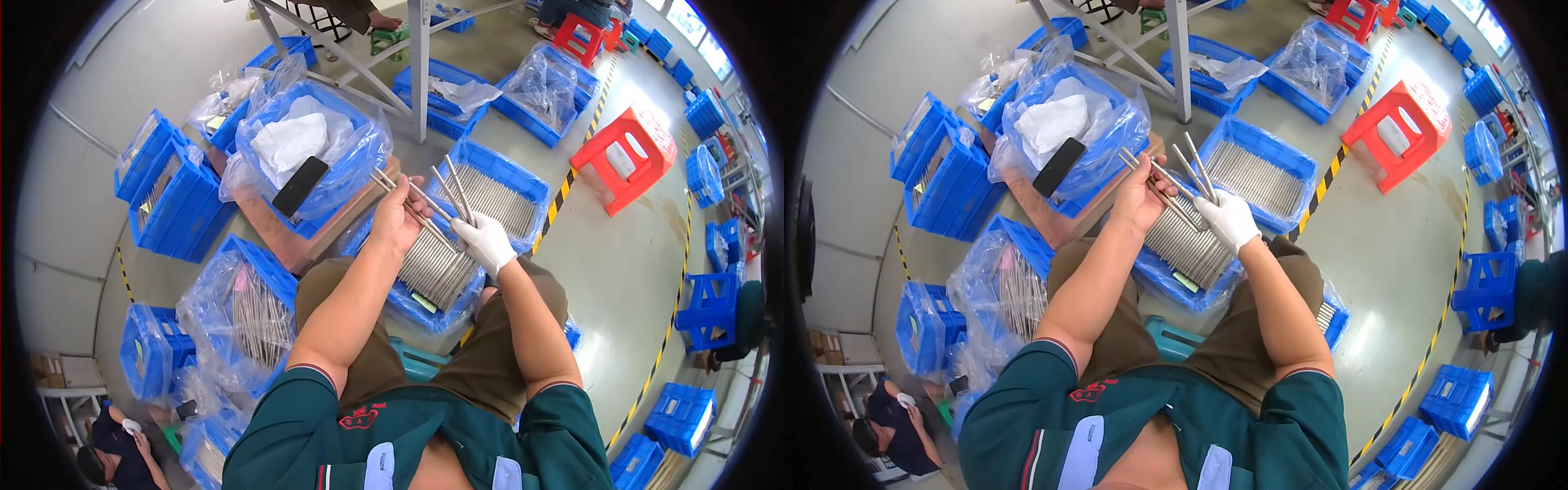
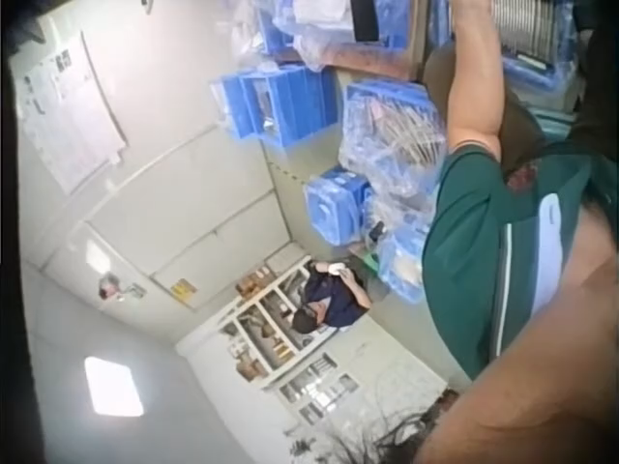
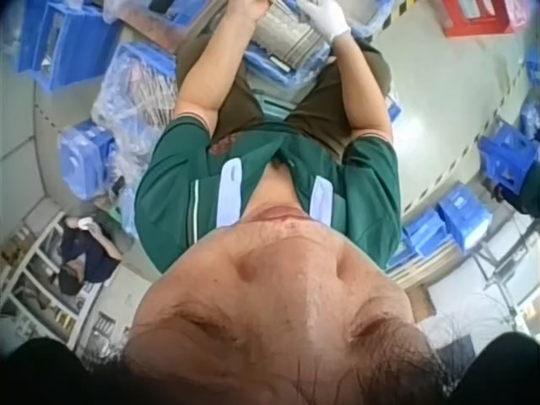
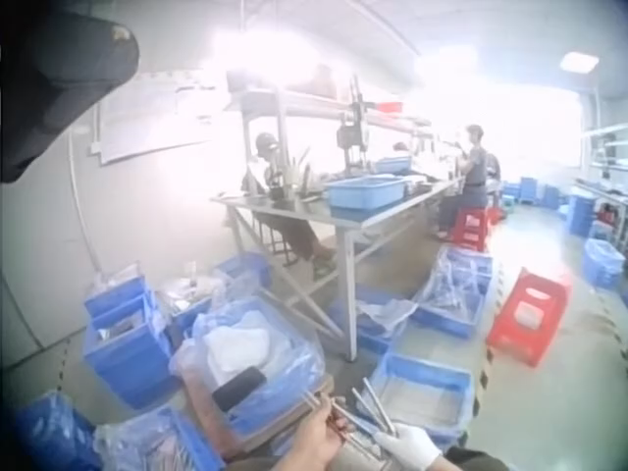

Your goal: Picking up, inspecting, and organizing thin metal tubes from a bulk container into structured bins.

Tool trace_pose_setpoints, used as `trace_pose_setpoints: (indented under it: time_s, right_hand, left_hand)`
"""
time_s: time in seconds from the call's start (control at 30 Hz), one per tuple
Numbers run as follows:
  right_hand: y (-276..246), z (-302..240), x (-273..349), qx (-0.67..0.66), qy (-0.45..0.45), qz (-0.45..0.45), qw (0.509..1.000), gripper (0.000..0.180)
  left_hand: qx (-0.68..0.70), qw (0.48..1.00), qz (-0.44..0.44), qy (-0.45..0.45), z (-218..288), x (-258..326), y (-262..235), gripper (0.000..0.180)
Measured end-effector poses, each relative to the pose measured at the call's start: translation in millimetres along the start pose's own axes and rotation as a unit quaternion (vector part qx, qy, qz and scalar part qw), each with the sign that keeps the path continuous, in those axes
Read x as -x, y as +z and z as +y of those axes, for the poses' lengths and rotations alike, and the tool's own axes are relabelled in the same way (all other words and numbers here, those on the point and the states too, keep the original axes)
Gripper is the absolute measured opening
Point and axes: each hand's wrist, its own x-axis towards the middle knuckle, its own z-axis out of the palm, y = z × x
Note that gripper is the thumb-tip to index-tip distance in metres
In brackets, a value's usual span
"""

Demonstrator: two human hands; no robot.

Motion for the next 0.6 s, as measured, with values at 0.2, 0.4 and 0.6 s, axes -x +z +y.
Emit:
trace_pose_setpoints:
  time_s: [0.2,0.4,0.6]
  right_hand:
    - [1,4,-4,-0.056,-0.017,0.005,0.998,0.015]
    - [13,-12,-6,-0.173,-0.01,0.015,0.985,0.008]
    - [7,-14,-1,-0.229,0.002,-0.004,0.973,0.006]
  left_hand:
    - [-0.015,0.999,-0.039,-0.032,-11,2,1,0.034]
    - [-0.083,0.993,-0.064,-0.052,-32,8,3,0.035]
    - [-0.118,0.985,-0.103,-0.072,-22,16,8,0.025]
